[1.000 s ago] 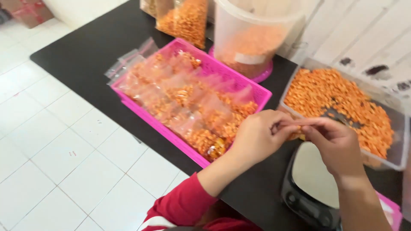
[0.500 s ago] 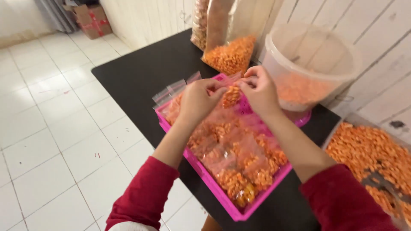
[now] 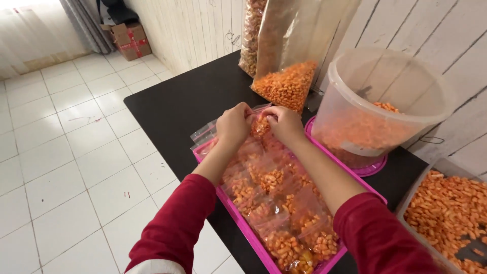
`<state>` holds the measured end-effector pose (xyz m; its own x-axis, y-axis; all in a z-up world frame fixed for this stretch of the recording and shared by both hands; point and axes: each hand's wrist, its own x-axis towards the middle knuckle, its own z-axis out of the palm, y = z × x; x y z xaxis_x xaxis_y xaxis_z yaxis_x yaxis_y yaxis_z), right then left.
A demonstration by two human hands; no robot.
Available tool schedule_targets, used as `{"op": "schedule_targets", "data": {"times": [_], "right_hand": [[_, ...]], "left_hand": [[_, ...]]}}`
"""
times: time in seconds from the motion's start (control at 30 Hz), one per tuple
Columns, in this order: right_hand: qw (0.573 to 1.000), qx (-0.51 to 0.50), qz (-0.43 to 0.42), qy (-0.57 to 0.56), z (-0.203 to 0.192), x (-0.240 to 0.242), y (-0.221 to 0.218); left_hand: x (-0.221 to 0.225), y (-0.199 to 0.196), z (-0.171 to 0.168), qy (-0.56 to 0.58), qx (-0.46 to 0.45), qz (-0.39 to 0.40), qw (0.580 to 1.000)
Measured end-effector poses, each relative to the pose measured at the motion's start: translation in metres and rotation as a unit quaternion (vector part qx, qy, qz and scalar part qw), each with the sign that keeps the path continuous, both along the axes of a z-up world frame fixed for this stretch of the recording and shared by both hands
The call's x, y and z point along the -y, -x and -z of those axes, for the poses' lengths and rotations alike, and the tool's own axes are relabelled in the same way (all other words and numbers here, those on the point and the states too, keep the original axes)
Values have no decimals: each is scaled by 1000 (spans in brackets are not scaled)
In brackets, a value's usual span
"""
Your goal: Portioning and weighing small snacks into plastic bags using a spoon and a digital scale.
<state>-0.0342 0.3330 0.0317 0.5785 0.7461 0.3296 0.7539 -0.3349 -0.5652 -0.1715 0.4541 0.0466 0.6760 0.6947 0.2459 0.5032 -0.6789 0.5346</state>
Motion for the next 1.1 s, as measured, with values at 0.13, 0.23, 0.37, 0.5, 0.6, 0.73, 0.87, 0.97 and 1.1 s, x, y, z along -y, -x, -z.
{"op": "schedule_targets", "data": {"times": [0.13, 0.23, 0.37, 0.5, 0.6, 0.73, 0.87, 0.97, 1.1], "right_hand": [[1000, 0, -5, 24, 13, -12, -6], [996, 32, -22, 75, 22, -22, -7], [987, 67, -48, 136, 23, -25, 5], [986, 78, -58, 136, 10, -16, -3], [996, 48, -43, 59, 11, 4, -30], [1000, 6, -15, -8, -48, 82, 4], [995, -46, 54, -64, -75, 186, 34], [984, -75, 109, -119, -94, 277, 76], [951, -123, 215, -187, -70, 392, 88]], "left_hand": [[-4, 2, 9, -35, -39, -4, 999], [-13, 8, 17, -83, -65, -16, 994], [-24, 19, 25, -97, -80, -44, 991], [-20, 30, 3, -52, -69, -50, 995], [12, 48, -42, -36, 25, -28, 999], [46, 35, -51, -48, 48, 20, 998], [120, 16, -64, -47, 104, 126, 985], [198, 20, -88, -9, 92, 225, 970], [293, 11, -98, -7, 48, 354, 934]]}}
